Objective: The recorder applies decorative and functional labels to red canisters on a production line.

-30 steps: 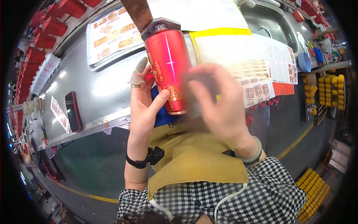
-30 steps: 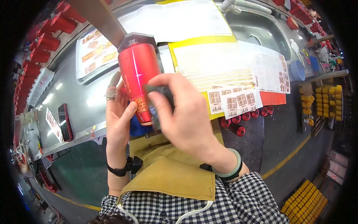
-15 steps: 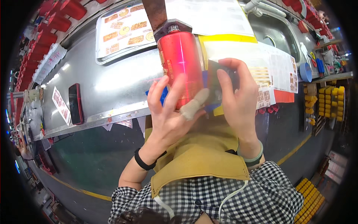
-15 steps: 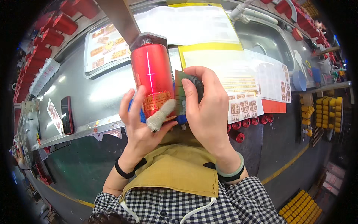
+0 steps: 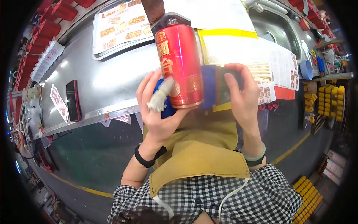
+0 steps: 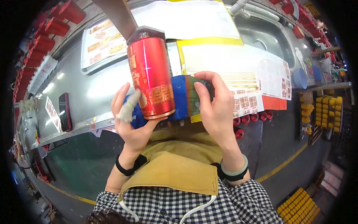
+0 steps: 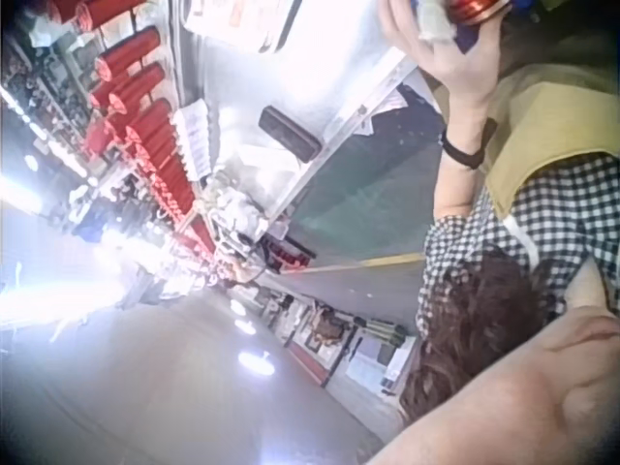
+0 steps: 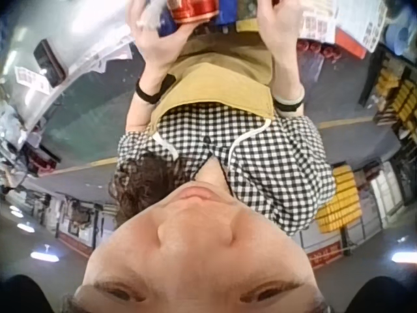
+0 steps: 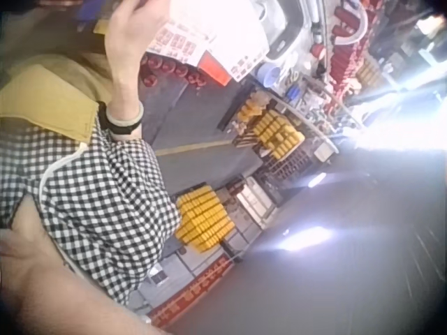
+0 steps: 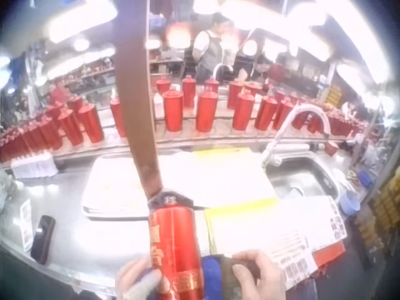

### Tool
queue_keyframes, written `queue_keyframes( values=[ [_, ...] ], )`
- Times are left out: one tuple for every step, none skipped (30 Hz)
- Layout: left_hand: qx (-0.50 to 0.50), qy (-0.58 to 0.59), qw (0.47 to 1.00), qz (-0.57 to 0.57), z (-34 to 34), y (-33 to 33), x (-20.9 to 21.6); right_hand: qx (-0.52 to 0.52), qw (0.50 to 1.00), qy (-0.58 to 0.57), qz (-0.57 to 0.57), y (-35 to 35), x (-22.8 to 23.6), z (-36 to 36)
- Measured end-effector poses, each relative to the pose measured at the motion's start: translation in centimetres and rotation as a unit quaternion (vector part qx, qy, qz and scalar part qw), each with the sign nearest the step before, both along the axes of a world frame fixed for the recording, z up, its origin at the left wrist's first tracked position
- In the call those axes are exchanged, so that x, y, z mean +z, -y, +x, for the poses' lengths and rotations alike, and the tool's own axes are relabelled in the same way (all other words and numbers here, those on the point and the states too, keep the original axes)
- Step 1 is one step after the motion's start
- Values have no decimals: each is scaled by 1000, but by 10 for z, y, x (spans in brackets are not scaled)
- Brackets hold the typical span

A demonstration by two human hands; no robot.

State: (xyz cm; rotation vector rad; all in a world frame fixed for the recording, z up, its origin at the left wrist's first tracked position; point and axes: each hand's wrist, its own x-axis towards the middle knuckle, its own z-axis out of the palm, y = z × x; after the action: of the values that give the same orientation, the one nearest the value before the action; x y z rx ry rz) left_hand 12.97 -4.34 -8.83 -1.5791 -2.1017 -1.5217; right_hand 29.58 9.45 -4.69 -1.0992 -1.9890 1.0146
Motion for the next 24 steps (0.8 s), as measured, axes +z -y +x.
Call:
queue_keyframes(
  values=[
    [-1, 0, 1000, -1, 0, 4, -5, -3, 999, -22, -28, 2, -2, 0],
    [7, -51, 999, 3, 0, 10, -10, -3, 999, -22, -30, 2, -3, 0],
    [15, -103, 995, 7, 0, 13, -13, 7, 999, -35, -15, 2, -5, 0],
    [15, -102, 995, 5, 0, 13, -13, 18, 999, -48, 0, 2, -6, 0],
    [24, -121, 992, 0, 1, 13, -12, 18, 999, -47, -2, 3, -5, -1],
    [33, -140, 990, -5, 2, 13, -12, 23, 997, -62, -31, 4, -2, -2],
    [34, -140, 990, -5, 2, 14, -12, 29, 995, -79, -58, 6, 0, -3],
    [28, -148, 989, -8, 2, 15, -12, 30, 995, -79, -58, 6, 0, -3],
    [23, -156, 987, -10, 2, 15, -12, 40, 994, -85, -52, 7, 0, -2],
    [22, -155, 988, -11, 2, 14, -12, 49, 994, -89, -48, 7, 0, -2],
    [26, -157, 987, -12, 2, 13, -12, 48, 994, -89, -48, 7, 0, -2],
    [29, -158, 987, -12, 2, 12, -12, 52, 993, -90, -50, 7, 0, -2],
    [28, -158, 987, -12, 1, 11, -13, 55, 993, -91, -53, 7, 0, -2],
    [23, -155, 988, -5, 0, 10, -14, 54, 993, -91, -53, 8, 1, -2],
    [17, -152, 988, 2, -1, 10, -15, 62, 992, -90, -67, 9, 2, -1],
    [17, -151, 988, 2, -1, 11, -16, 70, 990, -89, -81, 10, 5, -1],
    [20, -158, 987, 10, -1, 12, -18, 70, 990, -88, -82, 10, 9, -2],
    [24, -166, 986, 19, -1, 12, -19, 80, 988, -87, -101, 11, 15, -5],
    [24, -165, 986, 19, -1, 12, -20, 90, 985, -85, -120, 12, 20, -8],
    [27, -166, 985, 26, 0, 12, -21, 90, 985, -84, -119, 13, 25, -10],
    [31, -167, 985, 33, 1, 12, -22, 107, 977, -54, -175, 15, 31, -13],
    [31, -167, 985, 34, 1, 12, -23, 122, 965, -23, -230, 16, 33, -16],
    [36, -147, 988, 38, 2, 12, -24, 120, 971, 1, -206, 17, 26, -19],
    [40, -127, 990, 41, 2, 12, -25, 120, 971, 2, -205, 18, 22, -21]
  ],
)
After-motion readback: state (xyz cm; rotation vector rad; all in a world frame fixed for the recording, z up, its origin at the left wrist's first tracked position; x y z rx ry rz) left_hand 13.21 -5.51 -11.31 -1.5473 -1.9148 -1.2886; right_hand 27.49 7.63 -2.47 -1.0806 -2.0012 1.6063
